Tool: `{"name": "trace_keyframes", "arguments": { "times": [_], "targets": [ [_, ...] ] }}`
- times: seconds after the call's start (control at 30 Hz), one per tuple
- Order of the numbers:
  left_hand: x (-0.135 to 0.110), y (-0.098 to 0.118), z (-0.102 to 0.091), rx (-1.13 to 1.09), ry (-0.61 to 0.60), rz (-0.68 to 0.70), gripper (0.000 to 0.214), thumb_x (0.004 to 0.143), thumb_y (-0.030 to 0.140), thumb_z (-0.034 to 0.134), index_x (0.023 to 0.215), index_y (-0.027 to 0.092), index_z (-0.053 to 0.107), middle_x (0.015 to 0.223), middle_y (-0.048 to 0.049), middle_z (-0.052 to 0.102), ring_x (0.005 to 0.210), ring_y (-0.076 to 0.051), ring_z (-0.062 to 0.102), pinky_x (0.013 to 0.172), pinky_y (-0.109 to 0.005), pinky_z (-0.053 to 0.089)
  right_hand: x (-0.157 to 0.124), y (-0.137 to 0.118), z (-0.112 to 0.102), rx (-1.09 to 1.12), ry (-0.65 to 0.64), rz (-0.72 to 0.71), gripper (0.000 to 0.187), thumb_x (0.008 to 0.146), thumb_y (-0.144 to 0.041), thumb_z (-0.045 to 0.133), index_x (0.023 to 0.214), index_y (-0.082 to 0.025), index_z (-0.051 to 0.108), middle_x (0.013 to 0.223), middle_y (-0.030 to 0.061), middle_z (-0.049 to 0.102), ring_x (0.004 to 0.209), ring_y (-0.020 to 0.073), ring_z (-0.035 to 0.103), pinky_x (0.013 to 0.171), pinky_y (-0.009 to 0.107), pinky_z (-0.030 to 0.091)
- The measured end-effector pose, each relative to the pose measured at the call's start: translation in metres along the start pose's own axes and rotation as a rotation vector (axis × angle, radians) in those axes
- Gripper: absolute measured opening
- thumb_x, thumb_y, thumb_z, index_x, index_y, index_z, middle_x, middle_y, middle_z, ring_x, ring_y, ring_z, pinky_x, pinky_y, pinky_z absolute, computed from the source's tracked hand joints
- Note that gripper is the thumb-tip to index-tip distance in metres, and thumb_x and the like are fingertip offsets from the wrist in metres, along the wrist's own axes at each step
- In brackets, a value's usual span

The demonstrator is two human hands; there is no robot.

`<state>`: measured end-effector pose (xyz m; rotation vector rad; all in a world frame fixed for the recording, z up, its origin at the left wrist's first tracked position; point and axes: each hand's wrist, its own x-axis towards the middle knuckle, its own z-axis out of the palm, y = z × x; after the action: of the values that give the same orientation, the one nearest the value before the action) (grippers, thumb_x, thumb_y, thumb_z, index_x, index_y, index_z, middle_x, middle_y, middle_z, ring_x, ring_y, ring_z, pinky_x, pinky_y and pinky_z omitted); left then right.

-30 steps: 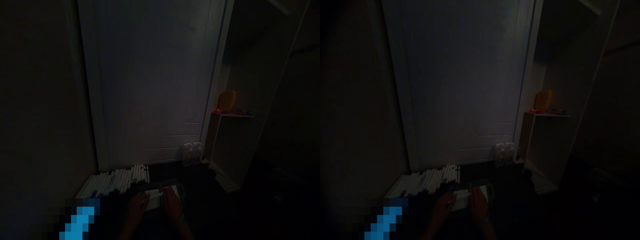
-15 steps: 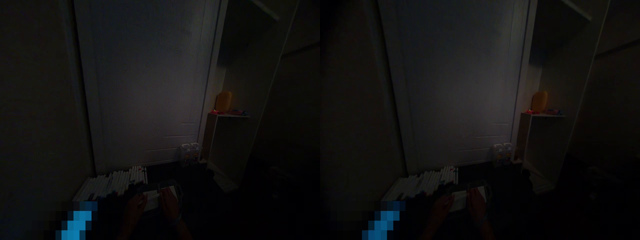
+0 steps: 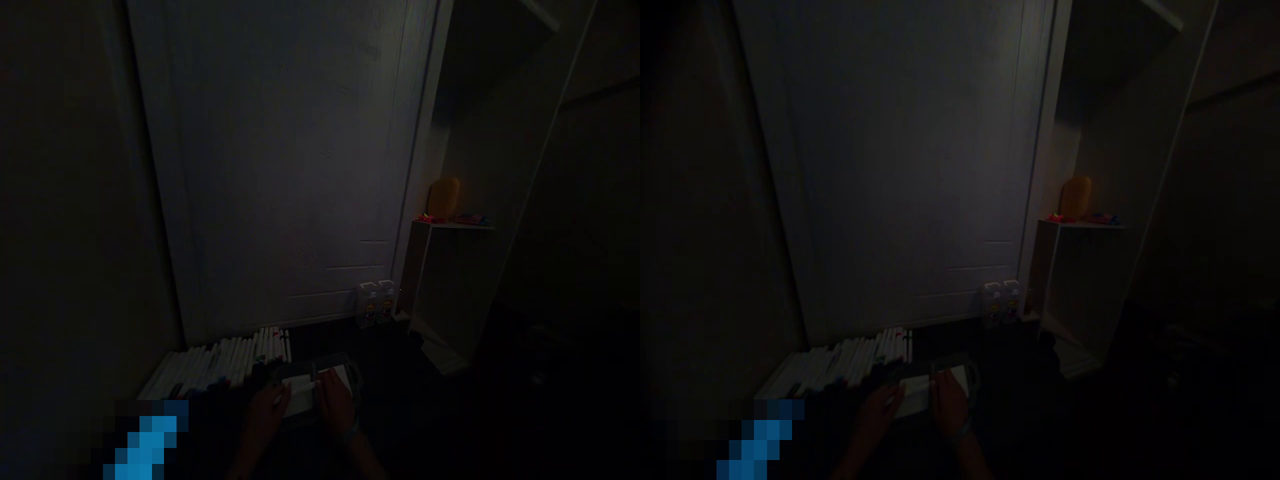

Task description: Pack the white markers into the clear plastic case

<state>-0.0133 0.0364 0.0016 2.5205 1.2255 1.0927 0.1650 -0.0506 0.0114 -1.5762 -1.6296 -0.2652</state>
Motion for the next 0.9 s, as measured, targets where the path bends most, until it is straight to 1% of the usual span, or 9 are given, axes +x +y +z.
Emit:
{"name": "trace_keyframes", "arguments": {
  "times": [0.1, 0.23, 0.37, 0.47, 0.7, 0.9],
  "targets": [
    [-0.001, -0.003, 0.003, 0.005, 0.008, 0.001, 0.038, 0.083, 0.049, 0.039, 0.088, 0.026, 0.069, 0.092, -0.0018, 0.071, 0.091, -0.019, 0.063, 0.081, -0.028, 0.048, 0.000, -0.002, -0.003, 0.000, -0.013, 0.002, 0.026, 0.094, -0.026, 0.028, 0.104, -0.023, 0.051, 0.100, 0.0072, 0.059, 0.098, 0.0206, 0.055, 0.085, 0.035, 0.045],
    [0.000, -0.006, 0.007, -0.020, 0.021, -0.041, 0.040, 0.083, 0.051, 0.039, 0.085, 0.024, 0.069, 0.092, -0.0032, 0.071, 0.090, -0.018, 0.063, 0.080, -0.027, 0.048, 0.002, -0.007, -0.011, 0.045, -0.037, -0.019, 0.025, 0.094, -0.025, 0.028, 0.105, -0.023, 0.051, 0.099, 0.0055, 0.059, 0.097, 0.0194, 0.054, 0.086, 0.034, 0.044],
    [-0.001, -0.008, 0.008, -0.041, 0.005, -0.035, 0.040, 0.083, 0.050, 0.040, 0.088, 0.023, 0.069, 0.095, -0.0040, 0.070, 0.091, -0.019, 0.063, 0.082, -0.028, 0.047, 0.003, -0.010, -0.016, 0.041, -0.008, -0.035, 0.027, 0.094, -0.026, 0.027, 0.103, -0.023, 0.052, 0.095, 0.0052, 0.059, 0.095, 0.0188, 0.055, 0.085, 0.033, 0.045],
    [-0.002, -0.009, 0.008, -0.039, 0.012, -0.021, 0.040, 0.083, 0.051, 0.040, 0.089, 0.023, 0.069, 0.095, -0.0040, 0.070, 0.091, -0.019, 0.063, 0.081, -0.027, 0.048, 0.002, -0.010, -0.014, 0.027, 0.004, -0.023, 0.027, 0.095, -0.027, 0.027, 0.101, -0.024, 0.054, 0.093, 0.0055, 0.060, 0.093, 0.0190, 0.056, 0.082, 0.032, 0.046],
    [0.000, -0.003, 0.004, -0.009, 0.025, -0.005, 0.039, 0.083, 0.051, 0.039, 0.084, 0.026, 0.069, 0.089, -0.0014, 0.071, 0.088, -0.019, 0.064, 0.078, -0.027, 0.049, 0.000, -0.004, -0.007, 0.020, -0.004, -0.002, 0.026, 0.094, -0.027, 0.028, 0.100, -0.023, 0.053, 0.094, 0.0065, 0.059, 0.094, 0.0198, 0.055, 0.083, 0.034, 0.045],
    [0.000, -0.003, 0.004, -0.008, 0.018, 0.000, 0.041, 0.083, 0.053, 0.038, 0.085, 0.025, 0.069, 0.089, -0.0019, 0.071, 0.086, -0.019, 0.064, 0.076, -0.026, 0.049, 0.001, -0.006, -0.011, 0.044, -0.044, 0.022, 0.026, 0.094, -0.026, 0.028, 0.099, -0.023, 0.053, 0.091, 0.0053, 0.058, 0.089, 0.0182, 0.056, 0.080, 0.031, 0.046]
  ]
}}
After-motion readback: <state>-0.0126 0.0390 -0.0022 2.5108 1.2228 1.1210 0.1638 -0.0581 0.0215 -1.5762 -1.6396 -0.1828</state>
